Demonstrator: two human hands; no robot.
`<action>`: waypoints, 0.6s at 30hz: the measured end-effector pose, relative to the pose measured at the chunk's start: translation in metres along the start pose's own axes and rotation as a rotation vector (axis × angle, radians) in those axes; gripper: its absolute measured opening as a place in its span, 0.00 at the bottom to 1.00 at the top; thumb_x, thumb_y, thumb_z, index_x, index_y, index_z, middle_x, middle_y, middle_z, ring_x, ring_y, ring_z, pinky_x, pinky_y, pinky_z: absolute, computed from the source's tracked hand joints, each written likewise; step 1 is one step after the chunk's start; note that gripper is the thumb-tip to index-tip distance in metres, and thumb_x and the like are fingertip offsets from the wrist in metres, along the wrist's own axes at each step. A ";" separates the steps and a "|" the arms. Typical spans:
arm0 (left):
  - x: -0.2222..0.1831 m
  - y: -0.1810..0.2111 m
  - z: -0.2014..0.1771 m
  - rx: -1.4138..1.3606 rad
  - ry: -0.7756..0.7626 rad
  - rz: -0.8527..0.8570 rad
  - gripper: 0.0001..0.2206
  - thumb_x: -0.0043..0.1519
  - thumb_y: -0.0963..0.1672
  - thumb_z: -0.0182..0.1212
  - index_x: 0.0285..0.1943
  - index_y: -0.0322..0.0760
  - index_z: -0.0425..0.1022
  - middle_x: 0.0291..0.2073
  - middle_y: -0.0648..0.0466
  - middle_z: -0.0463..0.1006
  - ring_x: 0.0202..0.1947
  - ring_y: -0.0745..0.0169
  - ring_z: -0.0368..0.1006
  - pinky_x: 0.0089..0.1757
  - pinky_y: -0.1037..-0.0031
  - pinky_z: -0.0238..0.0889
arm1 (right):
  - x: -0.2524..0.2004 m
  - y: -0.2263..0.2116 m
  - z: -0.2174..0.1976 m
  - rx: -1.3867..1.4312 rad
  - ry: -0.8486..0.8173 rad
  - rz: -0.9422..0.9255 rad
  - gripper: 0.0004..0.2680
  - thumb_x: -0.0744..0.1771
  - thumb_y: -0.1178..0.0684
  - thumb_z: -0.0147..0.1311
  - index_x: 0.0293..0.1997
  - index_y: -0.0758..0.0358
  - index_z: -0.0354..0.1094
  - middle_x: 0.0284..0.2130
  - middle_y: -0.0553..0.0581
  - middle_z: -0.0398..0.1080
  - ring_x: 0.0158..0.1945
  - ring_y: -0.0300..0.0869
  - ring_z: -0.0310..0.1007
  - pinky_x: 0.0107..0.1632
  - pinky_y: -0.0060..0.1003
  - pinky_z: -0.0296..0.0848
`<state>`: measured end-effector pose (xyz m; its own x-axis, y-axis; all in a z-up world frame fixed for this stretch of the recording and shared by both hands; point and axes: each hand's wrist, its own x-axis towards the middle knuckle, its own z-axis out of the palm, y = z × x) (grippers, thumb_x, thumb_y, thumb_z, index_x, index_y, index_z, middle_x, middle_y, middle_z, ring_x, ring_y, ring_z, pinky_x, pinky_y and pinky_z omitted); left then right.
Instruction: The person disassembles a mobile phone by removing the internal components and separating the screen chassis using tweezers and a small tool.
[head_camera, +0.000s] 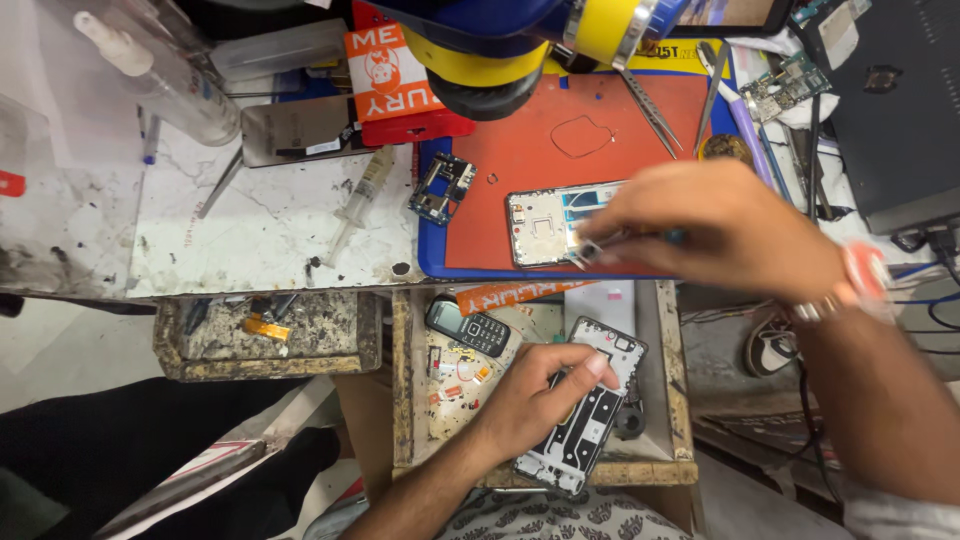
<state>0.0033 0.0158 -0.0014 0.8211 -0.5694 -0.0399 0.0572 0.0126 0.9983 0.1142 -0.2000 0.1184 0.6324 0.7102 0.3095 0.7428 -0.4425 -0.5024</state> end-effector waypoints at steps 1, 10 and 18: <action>0.000 -0.001 -0.001 0.001 0.001 -0.002 0.21 0.72 0.51 0.50 0.42 0.28 0.81 0.35 0.51 0.83 0.41 0.65 0.78 0.47 0.73 0.70 | 0.015 0.008 0.001 0.039 -0.055 -0.021 0.10 0.62 0.57 0.65 0.47 0.60 0.77 0.37 0.56 0.80 0.39 0.45 0.81 0.42 0.37 0.78; 0.001 -0.008 -0.002 0.001 0.038 0.010 0.20 0.71 0.51 0.50 0.42 0.29 0.81 0.34 0.51 0.83 0.40 0.66 0.78 0.46 0.73 0.70 | 0.063 0.047 0.020 0.164 -0.394 0.165 0.10 0.63 0.54 0.62 0.48 0.59 0.77 0.35 0.52 0.82 0.32 0.41 0.83 0.35 0.36 0.79; 0.001 -0.003 -0.002 0.019 0.026 -0.002 0.18 0.70 0.49 0.52 0.42 0.30 0.81 0.35 0.50 0.84 0.40 0.65 0.80 0.45 0.72 0.71 | 0.061 0.055 0.025 0.155 -0.347 0.027 0.10 0.63 0.55 0.62 0.48 0.59 0.78 0.38 0.54 0.81 0.38 0.43 0.82 0.39 0.37 0.79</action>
<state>0.0051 0.0163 -0.0042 0.8357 -0.5475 -0.0428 0.0485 -0.0041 0.9988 0.1885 -0.1674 0.0895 0.5195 0.8543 0.0160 0.6678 -0.3943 -0.6313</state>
